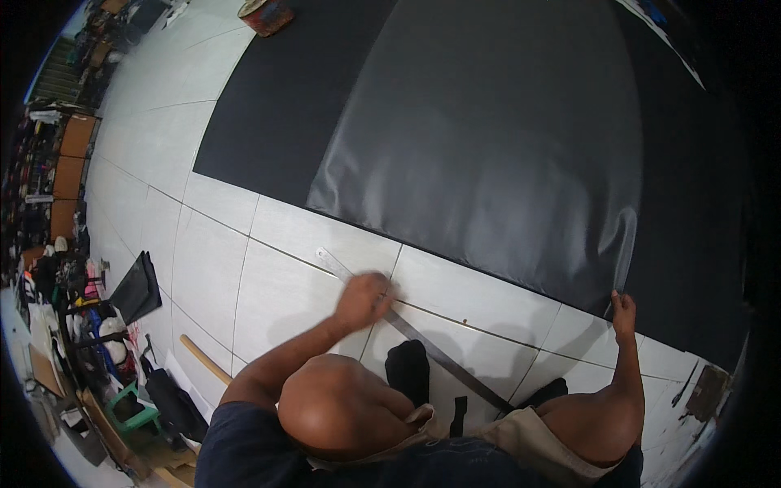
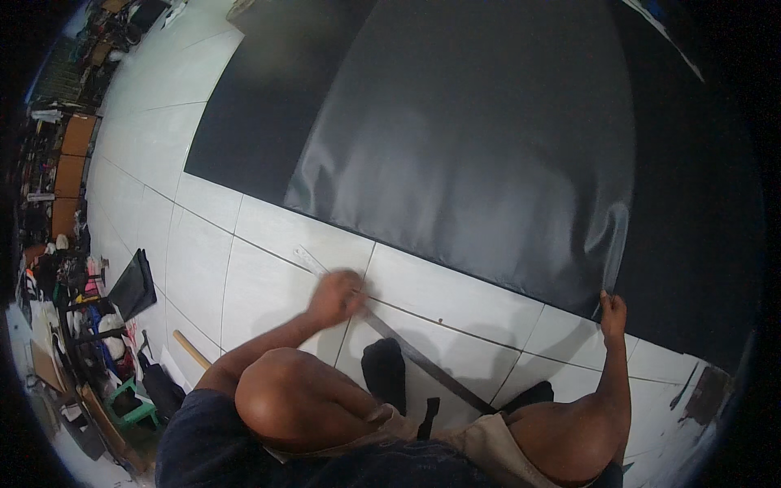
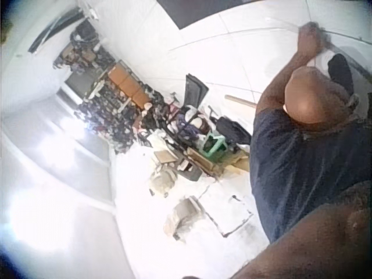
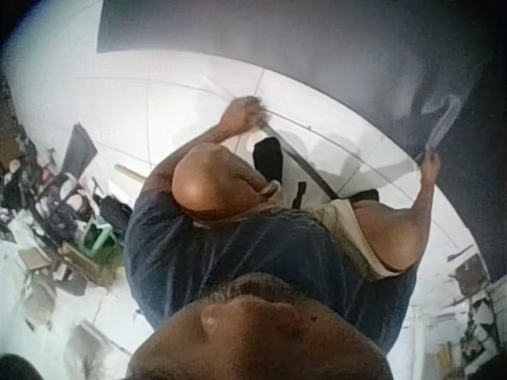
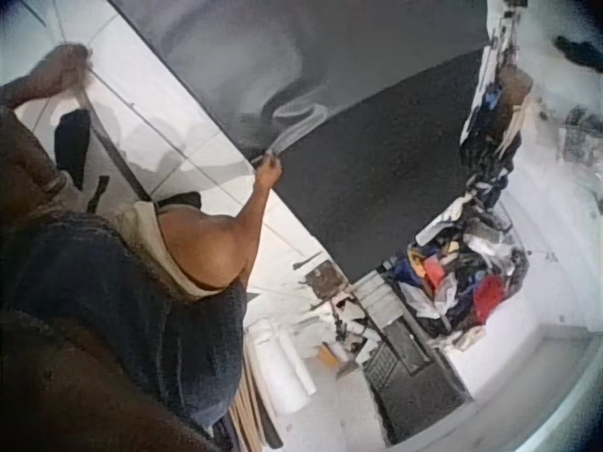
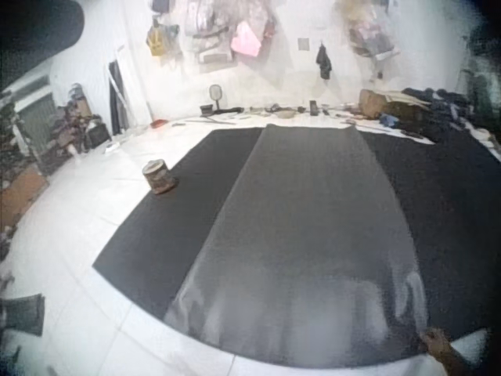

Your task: The person spreads a large black fabric on the floor, measures it with a ruler, and folds it into a smaller rectangular shape.

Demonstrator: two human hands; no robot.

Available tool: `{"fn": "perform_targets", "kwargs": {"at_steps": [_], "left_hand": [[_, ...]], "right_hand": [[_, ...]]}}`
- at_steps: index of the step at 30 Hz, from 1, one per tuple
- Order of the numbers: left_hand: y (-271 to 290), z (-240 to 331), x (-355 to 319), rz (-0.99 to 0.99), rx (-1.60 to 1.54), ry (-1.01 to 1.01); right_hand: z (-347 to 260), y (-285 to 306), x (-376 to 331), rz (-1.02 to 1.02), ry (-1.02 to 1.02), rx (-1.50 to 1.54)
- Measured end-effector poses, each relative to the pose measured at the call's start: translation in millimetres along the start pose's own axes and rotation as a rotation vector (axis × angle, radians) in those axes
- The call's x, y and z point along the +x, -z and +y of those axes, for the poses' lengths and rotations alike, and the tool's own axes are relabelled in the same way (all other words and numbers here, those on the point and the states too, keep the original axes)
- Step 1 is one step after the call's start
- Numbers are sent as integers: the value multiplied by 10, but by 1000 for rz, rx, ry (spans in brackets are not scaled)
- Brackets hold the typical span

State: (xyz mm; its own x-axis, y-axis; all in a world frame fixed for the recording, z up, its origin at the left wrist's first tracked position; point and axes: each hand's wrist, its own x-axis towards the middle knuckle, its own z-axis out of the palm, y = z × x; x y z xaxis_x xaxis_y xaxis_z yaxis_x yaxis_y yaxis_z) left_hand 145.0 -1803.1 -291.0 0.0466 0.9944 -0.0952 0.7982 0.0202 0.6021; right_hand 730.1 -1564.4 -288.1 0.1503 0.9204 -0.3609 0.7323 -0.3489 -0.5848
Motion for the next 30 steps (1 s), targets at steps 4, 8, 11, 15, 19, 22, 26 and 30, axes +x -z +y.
{"fn": "perform_targets", "kwargs": {"at_steps": [4, 8, 11, 15, 19, 22, 26, 30], "left_hand": [[674, -750, 450, 602, 21, 468], [1212, -1244, 575, 523, 58, 355], [1324, -1319, 603, 306, 130, 315], [1437, -1358, 608, 237, 208, 265], [1441, -1346, 603, 179, 302, 204], [1468, -1394, 557, 176, 333, 160], [1410, -1304, 673, 160, 295, 184], [1384, -1398, 648, 231, 384, 112]], "right_hand": [[260, 11, 88, -10, 12, -3], [198, -49, 104, 1, 16, -25], [247, -11, 98, -27, 9, 30], [200, 12, 106, -53, 28, -58], [169, 34, 83, -53, 8, -47], [192, 27, 103, -61, -3, -80], [261, 75, 150, -64, -23, -48], [176, 39, 140, -103, -32, -34]]}}
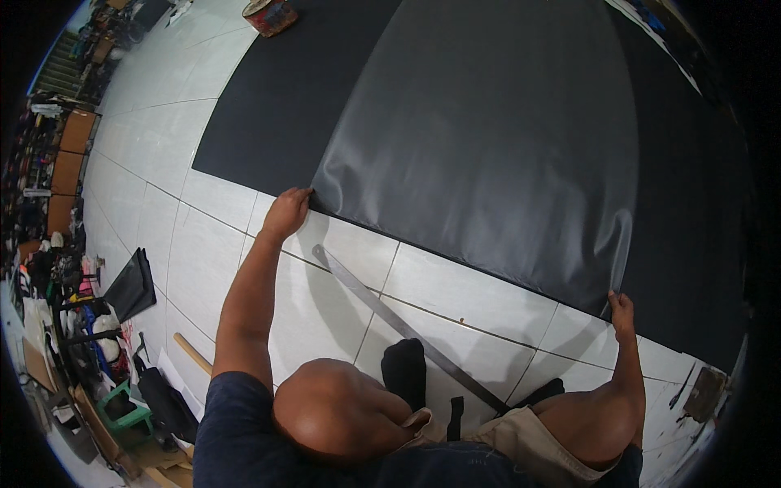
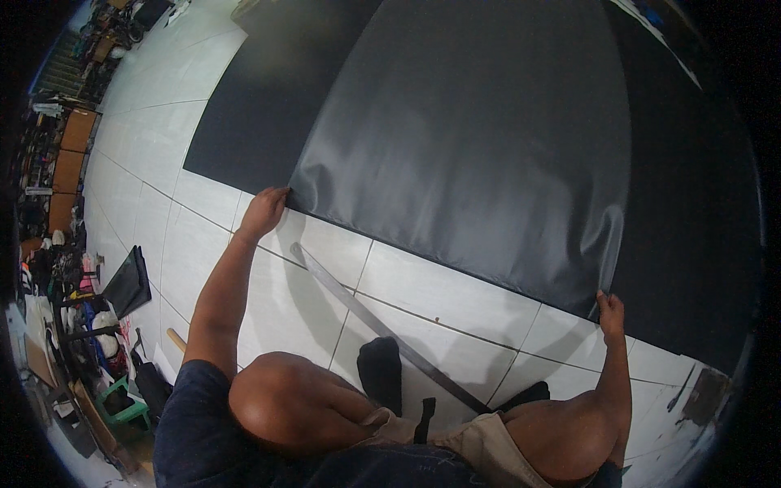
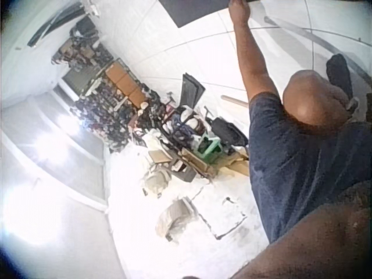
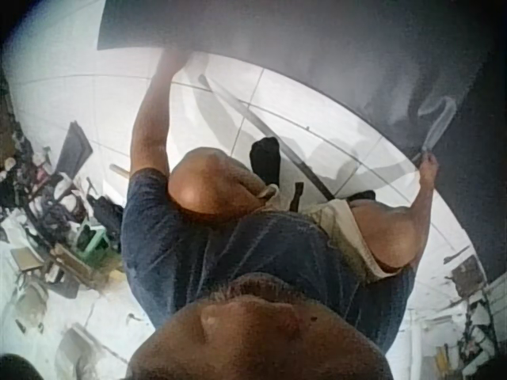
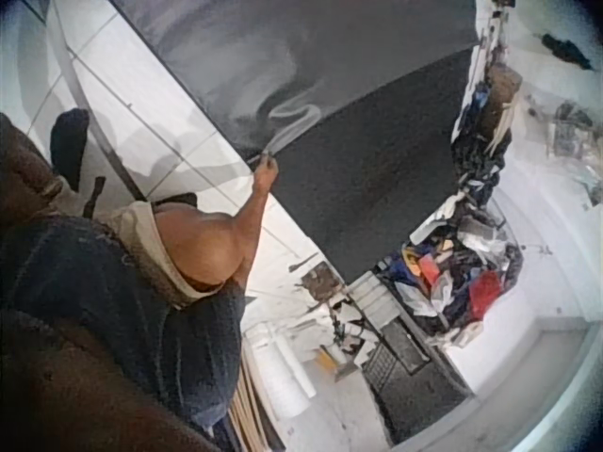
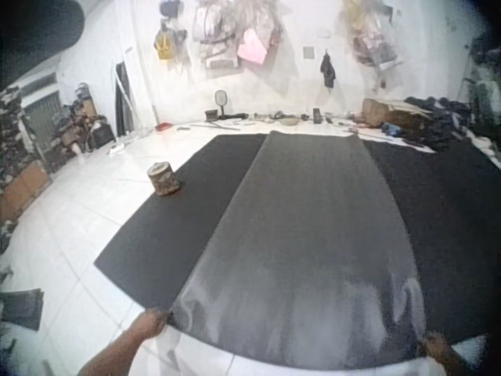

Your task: The person spreads a large black fabric on the floor, measures it with a ruler, and folds it into a smaller rectangular shape.

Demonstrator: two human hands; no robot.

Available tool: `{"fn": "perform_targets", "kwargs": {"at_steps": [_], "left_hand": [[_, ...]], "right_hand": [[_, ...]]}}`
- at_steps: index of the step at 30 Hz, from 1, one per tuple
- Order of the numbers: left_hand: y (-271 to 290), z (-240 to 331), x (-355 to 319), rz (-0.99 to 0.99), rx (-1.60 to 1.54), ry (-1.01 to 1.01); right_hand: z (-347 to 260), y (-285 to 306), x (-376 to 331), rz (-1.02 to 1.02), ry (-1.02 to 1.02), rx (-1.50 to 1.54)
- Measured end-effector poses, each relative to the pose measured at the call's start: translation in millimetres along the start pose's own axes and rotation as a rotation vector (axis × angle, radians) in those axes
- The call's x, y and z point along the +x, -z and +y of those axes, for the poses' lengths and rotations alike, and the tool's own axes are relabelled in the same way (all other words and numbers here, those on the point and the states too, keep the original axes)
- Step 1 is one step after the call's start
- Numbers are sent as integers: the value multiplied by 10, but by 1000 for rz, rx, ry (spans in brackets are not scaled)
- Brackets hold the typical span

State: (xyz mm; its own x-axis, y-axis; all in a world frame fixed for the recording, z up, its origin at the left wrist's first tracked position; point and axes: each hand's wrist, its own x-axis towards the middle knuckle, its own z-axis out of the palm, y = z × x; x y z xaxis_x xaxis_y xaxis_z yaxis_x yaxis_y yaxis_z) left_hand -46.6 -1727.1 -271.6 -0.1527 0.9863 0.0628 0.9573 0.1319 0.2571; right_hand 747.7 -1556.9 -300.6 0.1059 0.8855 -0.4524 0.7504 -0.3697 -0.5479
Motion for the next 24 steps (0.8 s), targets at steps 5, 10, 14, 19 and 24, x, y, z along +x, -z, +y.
{"fn": "perform_targets", "kwargs": {"at_steps": [5, 10, 14, 19, 24], "left_hand": [[-77, -7, 6, -17, -8, 111], [-256, 105, 145, -44, 4, 123], [-397, -469, -173, -3, -155, 137], [-368, -395, -153, 75, -610, 315], [-513, -358, 156, -14, -958, 691]], "right_hand": [[-126, -9, -106, -4, -10, -30], [121, 111, -162, 74, -14, 31], [-144, 14, -63, 19, -32, -157], [-235, 155, -151, 89, 17, -67], [47, 238, -163, 85, -15, 101]]}}
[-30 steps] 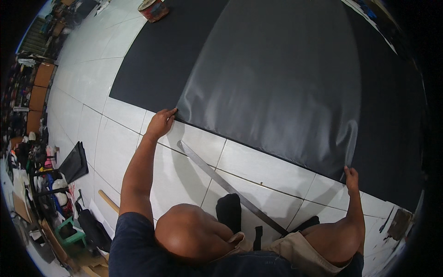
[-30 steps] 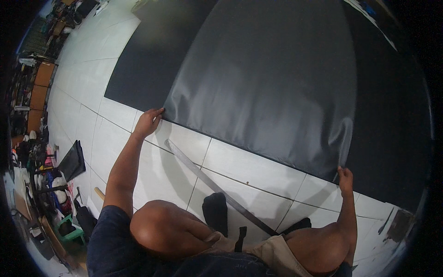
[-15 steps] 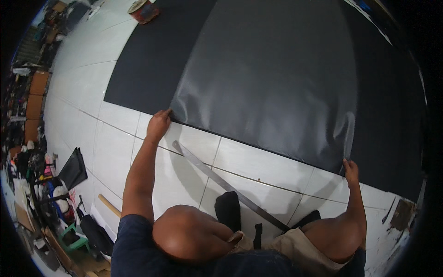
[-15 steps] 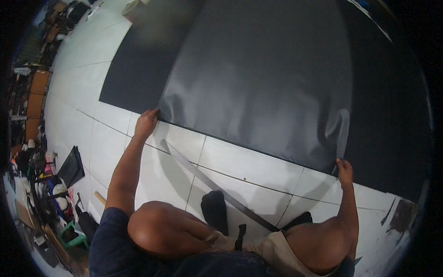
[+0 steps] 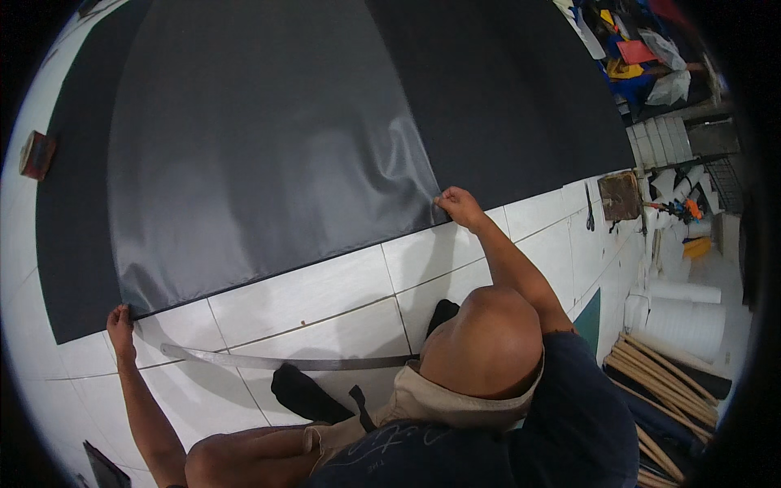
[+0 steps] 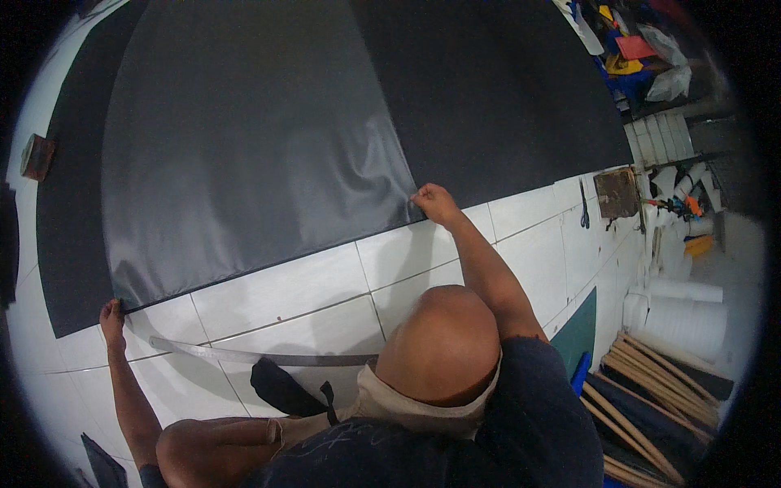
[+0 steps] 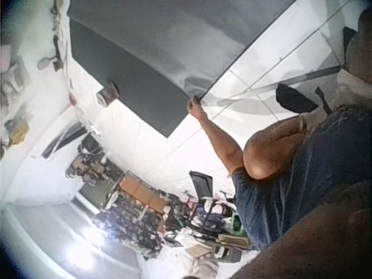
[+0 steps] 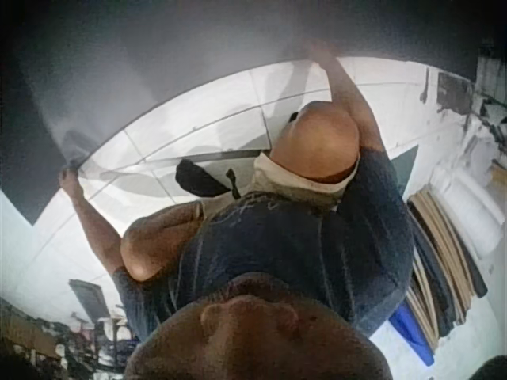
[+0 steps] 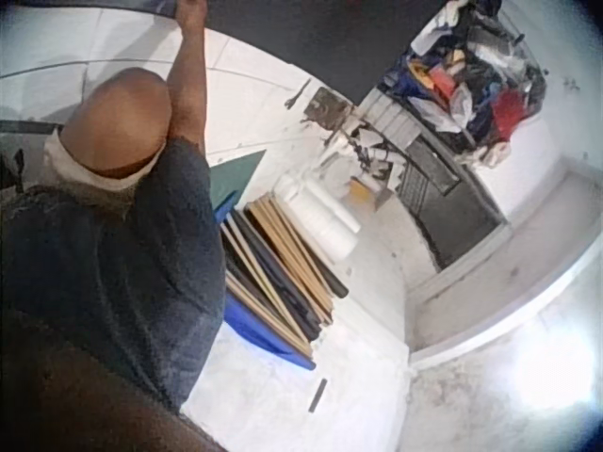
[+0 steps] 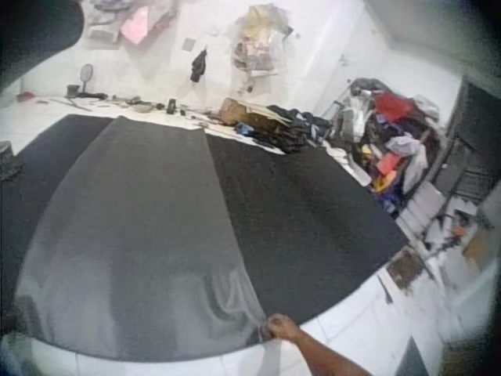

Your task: The person spreads a large black fabric on the floor, measures it with a ruler, and folds it into a smaller rectangular shape.

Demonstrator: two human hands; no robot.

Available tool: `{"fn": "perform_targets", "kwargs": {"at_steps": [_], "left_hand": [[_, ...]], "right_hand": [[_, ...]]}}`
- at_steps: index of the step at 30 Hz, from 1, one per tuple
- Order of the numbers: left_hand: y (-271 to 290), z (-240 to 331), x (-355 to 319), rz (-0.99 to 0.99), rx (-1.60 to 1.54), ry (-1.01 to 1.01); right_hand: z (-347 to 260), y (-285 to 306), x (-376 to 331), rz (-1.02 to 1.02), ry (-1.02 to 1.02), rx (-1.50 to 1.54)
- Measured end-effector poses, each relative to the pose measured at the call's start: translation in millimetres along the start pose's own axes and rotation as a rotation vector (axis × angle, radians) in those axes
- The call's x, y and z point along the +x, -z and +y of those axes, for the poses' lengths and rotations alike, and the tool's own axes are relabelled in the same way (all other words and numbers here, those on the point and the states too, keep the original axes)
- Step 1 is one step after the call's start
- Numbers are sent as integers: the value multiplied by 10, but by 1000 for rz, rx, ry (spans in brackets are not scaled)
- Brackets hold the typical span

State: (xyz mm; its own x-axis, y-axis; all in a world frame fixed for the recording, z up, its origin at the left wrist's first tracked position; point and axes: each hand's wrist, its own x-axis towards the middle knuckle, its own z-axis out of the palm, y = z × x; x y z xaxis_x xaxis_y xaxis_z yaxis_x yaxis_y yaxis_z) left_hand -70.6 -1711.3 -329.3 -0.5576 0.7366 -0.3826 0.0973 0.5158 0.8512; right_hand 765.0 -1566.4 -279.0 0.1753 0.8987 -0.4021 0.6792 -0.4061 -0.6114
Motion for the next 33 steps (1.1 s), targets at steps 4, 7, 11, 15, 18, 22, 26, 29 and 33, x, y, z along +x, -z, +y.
{"fn": "perform_targets", "kwargs": {"at_steps": [4, 7, 11, 15, 18, 22, 26, 29, 33], "left_hand": [[212, -178, 203, -105, -182, 151], [265, -231, 295, -102, -286, 204], [-38, -209, 268, -75, -346, 269], [371, -410, 425, -143, -330, 168], [63, -369, 343, -122, -376, 184], [321, -361, 403, -150, -337, 161], [221, -269, 379, -74, -119, 239], [36, -322, 390, 175, -154, 136], [320, -319, 544, -38, -218, 11]], "right_hand": [[-105, -17, -21, -46, -5, -118], [-142, -2, 0, -40, 21, -105], [55, 70, -69, -32, 26, -7], [-16, -50, 59, -114, 4, 60], [67, 57, 0, -139, -49, 75], [-71, 35, 79, -182, -117, 171], [11, -19, 11, -81, -79, 112], [-36, -41, 1, -50, 15, 39], [-100, -84, 50, -52, 6, 116]]}}
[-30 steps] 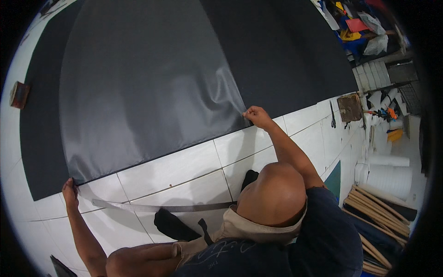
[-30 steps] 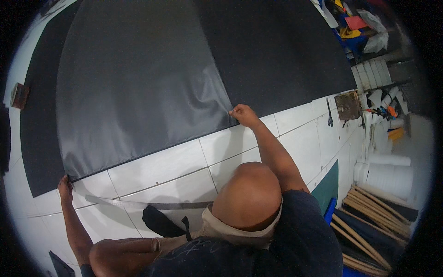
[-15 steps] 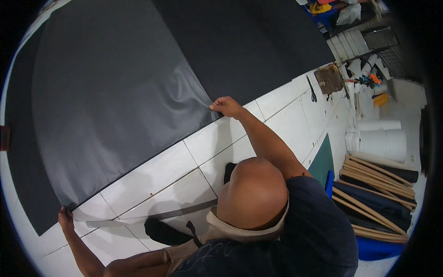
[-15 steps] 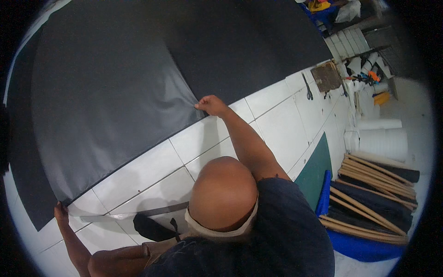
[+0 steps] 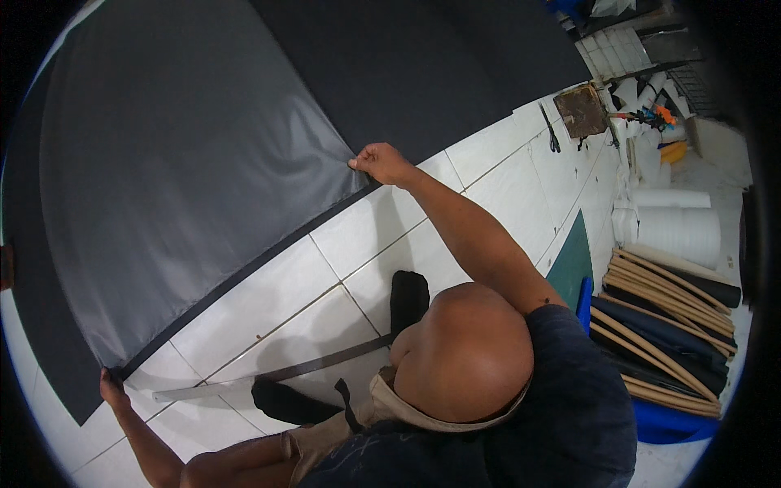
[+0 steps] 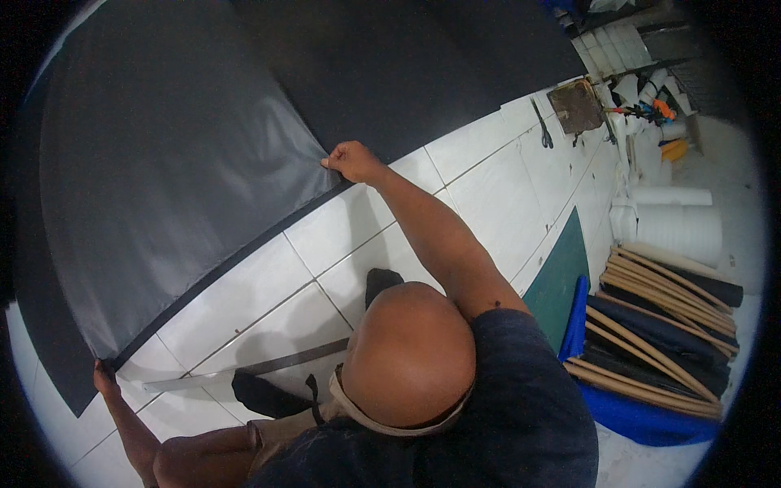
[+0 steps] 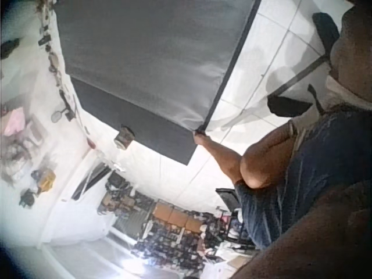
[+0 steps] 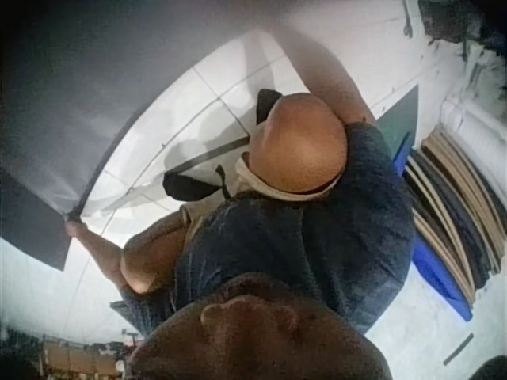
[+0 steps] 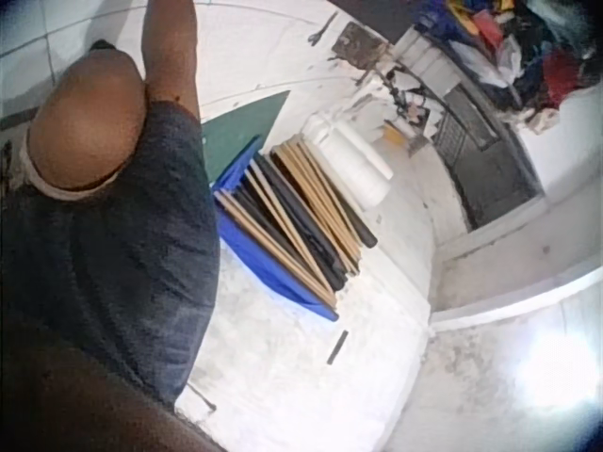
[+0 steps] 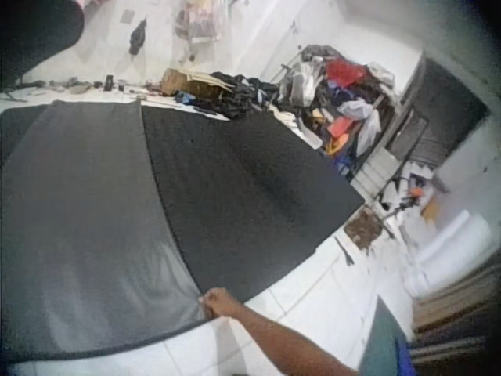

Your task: The person spreads a large black fabric on the floor, measures it with a ruler, and folds it into a smaller rectangular shape.

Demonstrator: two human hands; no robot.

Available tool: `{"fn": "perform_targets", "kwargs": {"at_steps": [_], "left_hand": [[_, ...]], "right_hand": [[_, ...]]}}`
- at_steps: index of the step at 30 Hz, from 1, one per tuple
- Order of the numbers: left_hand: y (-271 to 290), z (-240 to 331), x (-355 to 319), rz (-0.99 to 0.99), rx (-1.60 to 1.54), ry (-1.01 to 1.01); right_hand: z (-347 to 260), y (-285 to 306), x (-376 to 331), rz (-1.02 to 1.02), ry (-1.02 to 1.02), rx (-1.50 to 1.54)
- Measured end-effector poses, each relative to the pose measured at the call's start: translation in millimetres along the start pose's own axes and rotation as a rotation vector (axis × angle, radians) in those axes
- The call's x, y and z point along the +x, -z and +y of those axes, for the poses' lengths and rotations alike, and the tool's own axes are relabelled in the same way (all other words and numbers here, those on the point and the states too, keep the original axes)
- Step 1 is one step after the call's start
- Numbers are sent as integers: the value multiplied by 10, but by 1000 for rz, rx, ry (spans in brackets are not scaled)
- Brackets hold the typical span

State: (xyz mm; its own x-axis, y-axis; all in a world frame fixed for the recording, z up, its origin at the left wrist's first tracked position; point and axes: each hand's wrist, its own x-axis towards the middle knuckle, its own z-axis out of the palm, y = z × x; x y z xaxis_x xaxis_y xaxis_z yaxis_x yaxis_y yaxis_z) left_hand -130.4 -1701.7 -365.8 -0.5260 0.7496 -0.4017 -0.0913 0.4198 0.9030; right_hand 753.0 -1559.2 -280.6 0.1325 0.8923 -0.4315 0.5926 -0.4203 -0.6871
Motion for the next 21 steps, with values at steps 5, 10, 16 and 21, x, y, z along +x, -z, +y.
{"fn": "perform_targets", "kwargs": {"at_steps": [5, 10, 16, 21], "left_hand": [[42, -79, 90, 100, 32, 164], [238, -27, 202, -102, 297, 4], [142, -112, 158, -6, 247, 27], [-77, -1, 43, 142, -12, 200]], "right_hand": [[50, 18, 40, -4, 4, -97], [-13, 64, 65, -60, 76, -140], [-128, 174, -72, -69, 90, -86], [-149, 53, -128, 26, 131, -304]]}}
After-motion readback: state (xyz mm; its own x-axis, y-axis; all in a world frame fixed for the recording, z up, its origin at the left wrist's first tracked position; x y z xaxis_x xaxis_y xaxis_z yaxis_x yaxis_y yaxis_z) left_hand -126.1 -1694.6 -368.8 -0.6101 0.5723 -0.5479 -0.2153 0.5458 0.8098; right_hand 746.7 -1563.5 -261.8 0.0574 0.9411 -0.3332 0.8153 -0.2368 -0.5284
